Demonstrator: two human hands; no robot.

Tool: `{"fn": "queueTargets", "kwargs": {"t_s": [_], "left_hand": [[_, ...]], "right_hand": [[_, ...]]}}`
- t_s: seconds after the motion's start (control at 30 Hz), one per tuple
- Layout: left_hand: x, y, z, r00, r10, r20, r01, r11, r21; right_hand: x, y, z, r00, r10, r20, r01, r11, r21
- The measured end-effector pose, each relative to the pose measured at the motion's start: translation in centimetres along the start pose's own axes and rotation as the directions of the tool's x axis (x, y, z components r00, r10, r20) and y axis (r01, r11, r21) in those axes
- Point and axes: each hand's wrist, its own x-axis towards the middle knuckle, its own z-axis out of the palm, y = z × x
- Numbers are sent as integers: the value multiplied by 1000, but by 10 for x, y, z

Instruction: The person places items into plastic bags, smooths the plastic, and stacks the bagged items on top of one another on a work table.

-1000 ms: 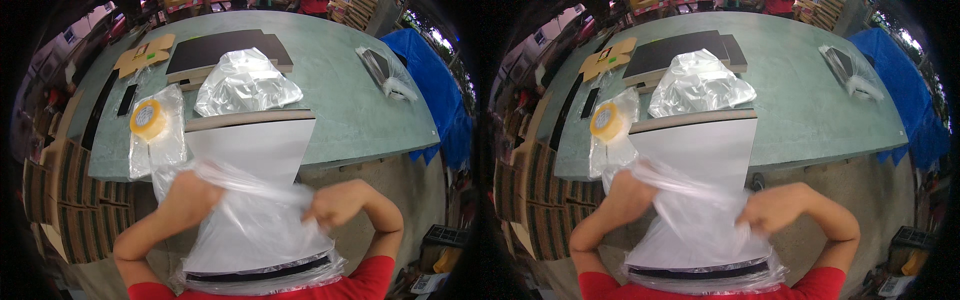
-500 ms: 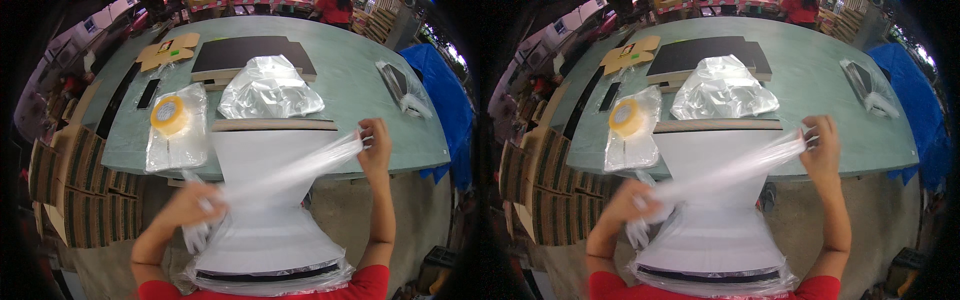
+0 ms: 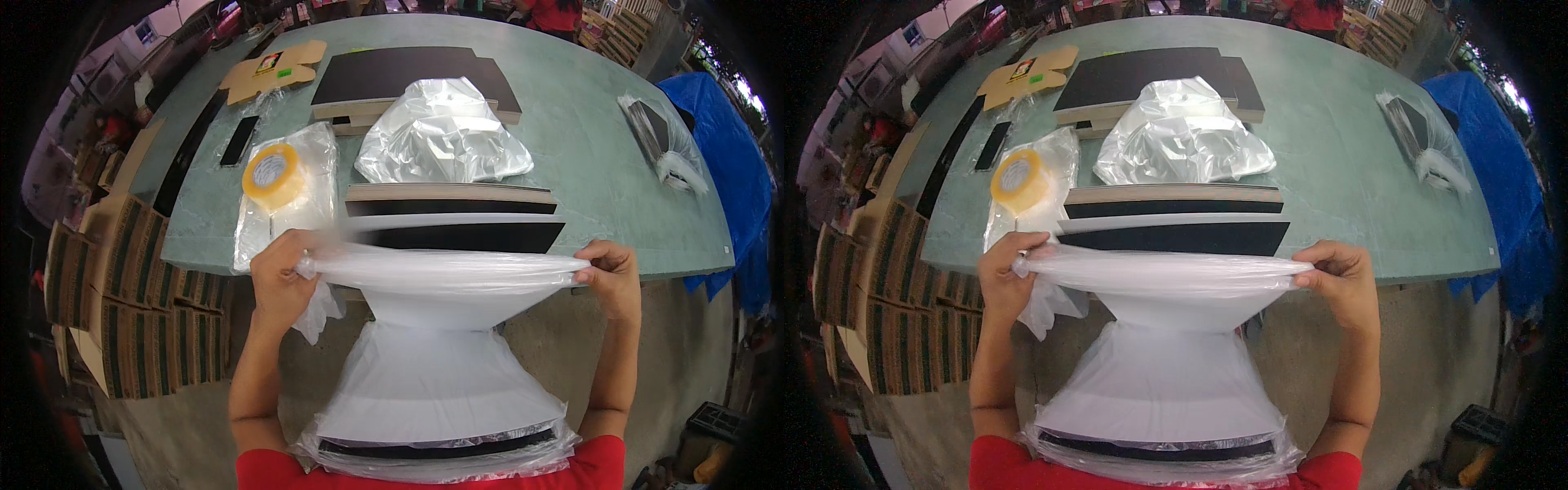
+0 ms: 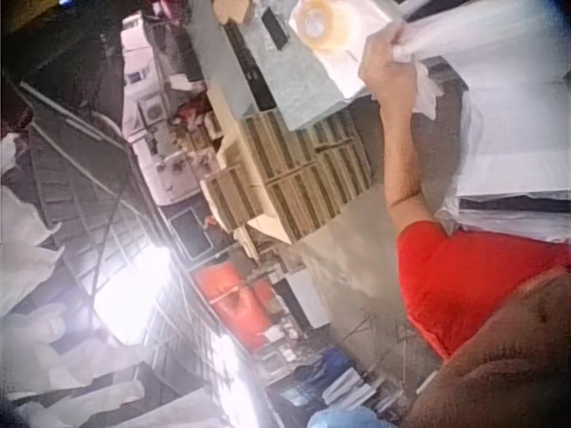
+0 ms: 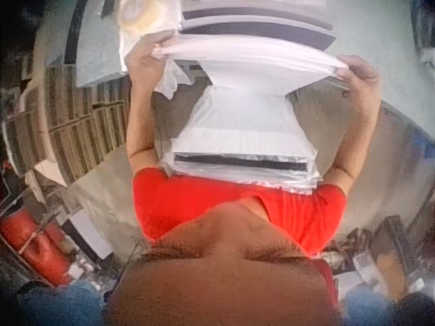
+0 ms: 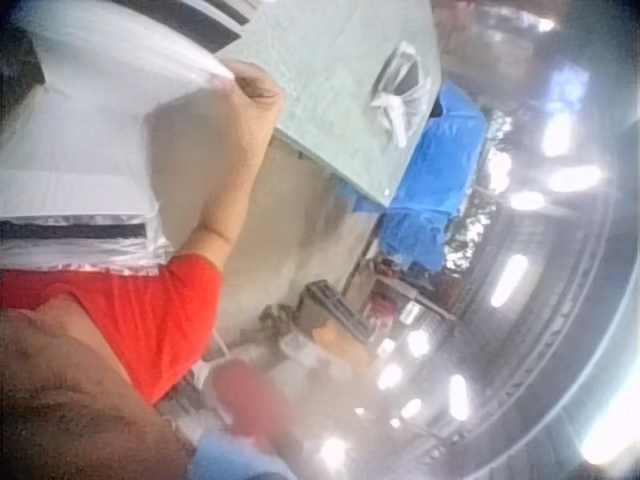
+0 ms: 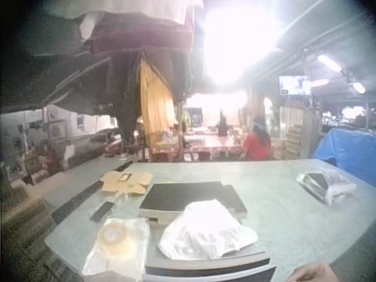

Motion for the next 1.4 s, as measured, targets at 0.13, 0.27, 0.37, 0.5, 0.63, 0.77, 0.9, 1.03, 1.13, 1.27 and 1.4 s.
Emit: {"fn": "queueTargets", "kwargs": {"t_s": [0.13, 0.27, 0.37, 0.5, 0.63, 0.77, 0.9, 1.03, 1.13, 1.27, 1.4], "left_hand": [[-3, 6, -4, 997, -66, 43, 66, 998, -10], [-27, -24, -23, 916, -98, 390, 313, 784, -537], [-82, -56, 5, 663, -244, 707, 748, 239, -619], [-170, -127, 88, 265, -289, 920, 916, -222, -333], [-211, -155, 139, 276, -711, 647, 958, 150, -244], [-178, -137, 113, 296, -682, 668, 929, 368, -36], [-171, -133, 105, 383, -600, 702, 920, 320, -228], [-149, -108, 89, 322, -527, 787, 942, 261, -212], [-155, -113, 98, 335, -577, 745, 933, 314, -176], [-200, -147, 145, 482, -686, 545, 851, 515, -103], [-149, -112, 92, 631, -616, 472, 594, 775, 217]], "right_hand": [[-13, 6, -4, 998, 6, 56, -14, 990, 144], [-21, 21, -7, 925, 188, 329, -277, 929, 247], [-31, 85, 11, 844, 425, 327, -505, 834, 220], [-75, 259, 20, 760, 650, -12, -642, 753, 142], [-111, 372, 38, 637, 543, -547, -588, 801, 110], [-67, 227, 15, 752, 656, -68, -652, 755, 71], [-76, 215, 32, 909, 132, 394, 98, 853, -512], [-60, 198, 26, 610, 764, 212, -774, 631, -47], [-66, 253, 26, 598, 799, -67, -731, 578, 362], [-95, 363, 38, 765, 351, -540, -621, 622, -477], [-60, 214, 24, 902, 387, -190, -411, 638, -651]]}}
